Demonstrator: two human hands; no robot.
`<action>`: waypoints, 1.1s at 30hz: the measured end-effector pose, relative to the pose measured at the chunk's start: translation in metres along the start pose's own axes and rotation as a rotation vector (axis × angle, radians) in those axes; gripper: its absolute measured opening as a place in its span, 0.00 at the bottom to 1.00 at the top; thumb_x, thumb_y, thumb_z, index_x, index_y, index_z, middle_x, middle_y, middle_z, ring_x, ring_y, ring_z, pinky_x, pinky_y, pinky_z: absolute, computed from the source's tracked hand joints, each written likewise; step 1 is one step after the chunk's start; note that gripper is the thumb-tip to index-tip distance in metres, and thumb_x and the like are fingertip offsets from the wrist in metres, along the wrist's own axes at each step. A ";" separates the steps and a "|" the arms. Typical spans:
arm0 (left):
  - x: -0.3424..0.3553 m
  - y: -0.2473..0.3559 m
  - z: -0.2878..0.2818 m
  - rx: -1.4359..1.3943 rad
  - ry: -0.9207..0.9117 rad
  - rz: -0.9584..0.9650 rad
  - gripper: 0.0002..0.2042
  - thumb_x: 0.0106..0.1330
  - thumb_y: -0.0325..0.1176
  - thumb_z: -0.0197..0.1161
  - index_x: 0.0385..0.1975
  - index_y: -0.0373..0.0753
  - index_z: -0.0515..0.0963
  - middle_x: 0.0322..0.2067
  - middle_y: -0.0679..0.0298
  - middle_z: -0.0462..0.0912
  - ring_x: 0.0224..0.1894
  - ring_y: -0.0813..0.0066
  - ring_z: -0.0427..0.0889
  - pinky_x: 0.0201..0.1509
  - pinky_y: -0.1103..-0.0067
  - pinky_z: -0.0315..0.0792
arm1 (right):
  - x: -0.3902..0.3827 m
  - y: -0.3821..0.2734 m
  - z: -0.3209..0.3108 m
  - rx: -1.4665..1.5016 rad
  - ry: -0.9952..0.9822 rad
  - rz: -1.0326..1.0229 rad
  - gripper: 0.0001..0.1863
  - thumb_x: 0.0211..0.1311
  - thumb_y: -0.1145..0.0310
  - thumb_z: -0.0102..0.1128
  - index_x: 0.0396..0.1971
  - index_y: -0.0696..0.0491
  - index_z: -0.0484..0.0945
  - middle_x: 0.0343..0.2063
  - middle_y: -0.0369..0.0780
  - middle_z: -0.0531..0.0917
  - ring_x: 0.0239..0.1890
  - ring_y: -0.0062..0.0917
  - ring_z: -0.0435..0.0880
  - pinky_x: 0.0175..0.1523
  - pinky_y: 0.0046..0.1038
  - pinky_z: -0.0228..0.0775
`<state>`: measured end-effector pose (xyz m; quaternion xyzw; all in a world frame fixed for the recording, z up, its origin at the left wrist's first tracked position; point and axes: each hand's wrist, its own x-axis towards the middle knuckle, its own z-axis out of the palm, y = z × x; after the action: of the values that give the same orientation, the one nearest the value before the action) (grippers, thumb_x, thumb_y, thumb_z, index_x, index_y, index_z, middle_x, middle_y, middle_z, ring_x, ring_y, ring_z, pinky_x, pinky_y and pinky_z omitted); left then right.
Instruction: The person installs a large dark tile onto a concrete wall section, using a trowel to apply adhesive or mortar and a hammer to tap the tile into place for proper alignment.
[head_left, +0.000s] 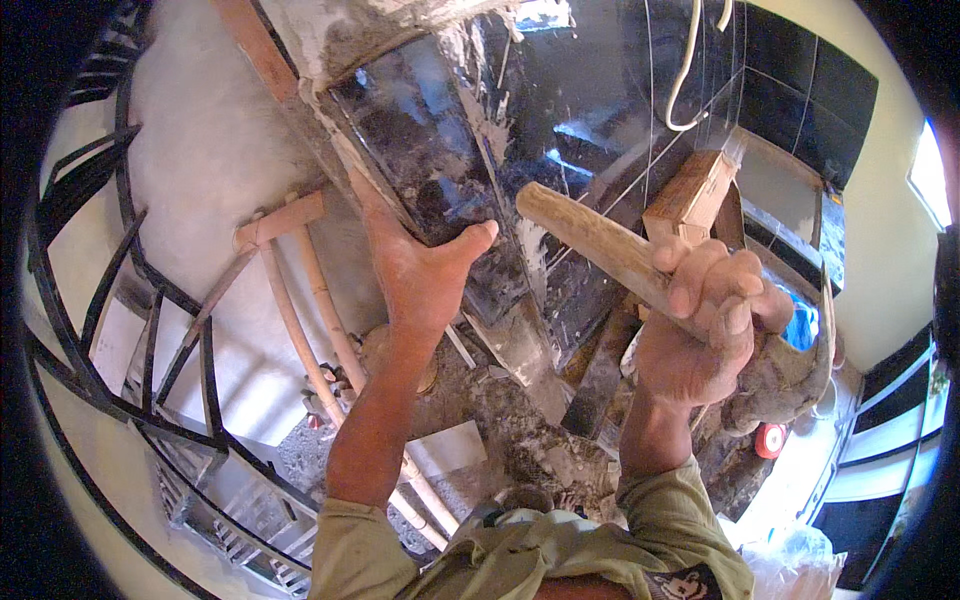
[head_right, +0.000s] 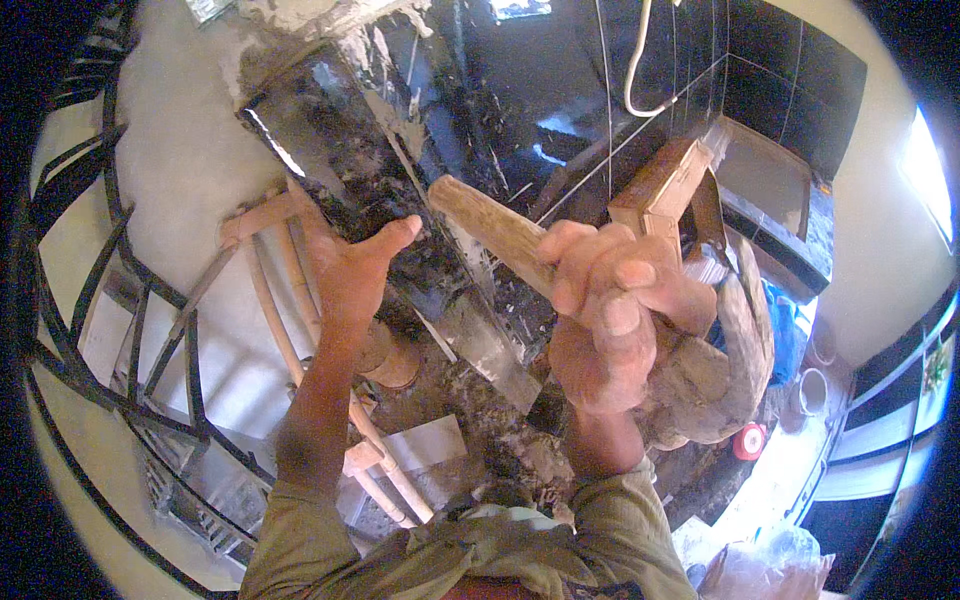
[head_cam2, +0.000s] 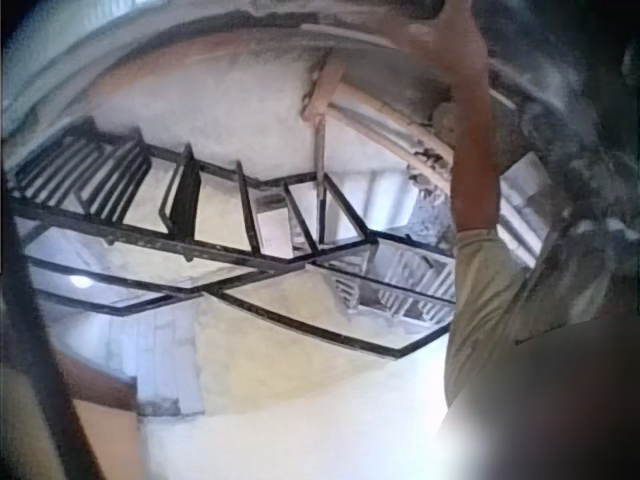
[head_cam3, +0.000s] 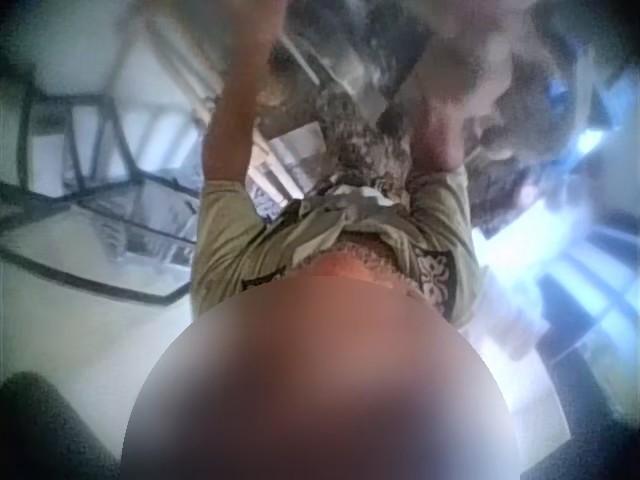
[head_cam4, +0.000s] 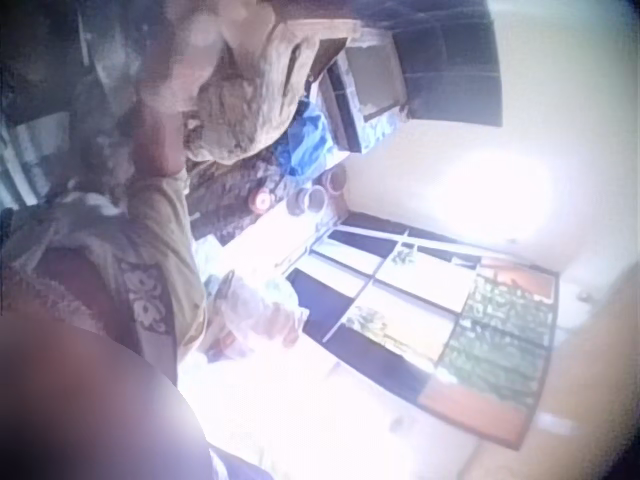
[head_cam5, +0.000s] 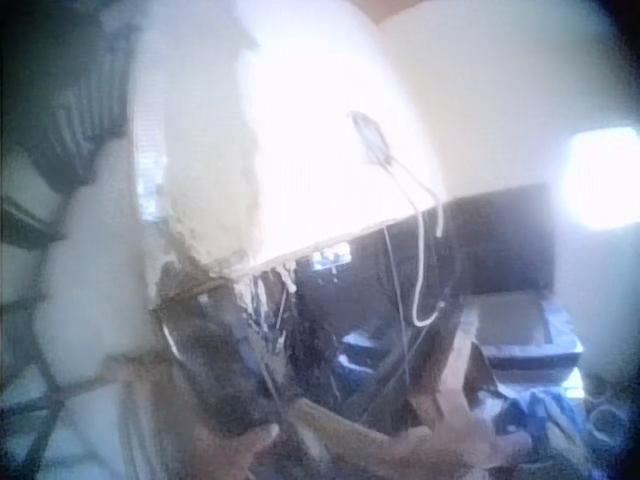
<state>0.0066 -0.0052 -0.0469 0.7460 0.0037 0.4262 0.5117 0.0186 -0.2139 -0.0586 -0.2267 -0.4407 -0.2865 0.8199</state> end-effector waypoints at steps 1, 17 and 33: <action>0.000 0.002 -0.001 -0.036 -0.013 0.003 0.41 0.45 0.21 0.75 0.62 0.33 0.62 0.51 0.58 0.75 0.49 0.68 0.77 0.56 0.74 0.73 | -0.006 -0.005 -0.004 -0.011 0.031 0.031 0.07 0.67 0.66 0.58 0.42 0.48 0.76 0.26 0.33 0.69 0.29 0.23 0.71 0.44 0.41 0.70; 0.004 0.004 -0.003 0.150 -0.011 0.022 0.50 0.42 0.21 0.73 0.69 0.31 0.49 0.58 0.53 0.64 0.57 0.65 0.69 0.63 0.71 0.66 | -0.059 0.021 -0.017 0.026 0.180 0.137 0.08 0.65 0.67 0.58 0.42 0.49 0.75 0.25 0.33 0.70 0.27 0.23 0.71 0.45 0.41 0.69; 0.003 0.012 -0.001 -0.059 -0.028 -0.020 0.46 0.42 0.19 0.73 0.66 0.33 0.54 0.53 0.58 0.69 0.51 0.69 0.73 0.57 0.74 0.71 | -0.056 0.026 -0.012 0.021 0.145 0.174 0.07 0.66 0.67 0.59 0.42 0.47 0.75 0.26 0.32 0.69 0.27 0.23 0.70 0.43 0.39 0.68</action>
<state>0.0027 -0.0087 -0.0361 0.7362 -0.0087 0.4106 0.5379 0.0176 -0.1873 -0.1154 -0.2341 -0.3620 -0.2250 0.8738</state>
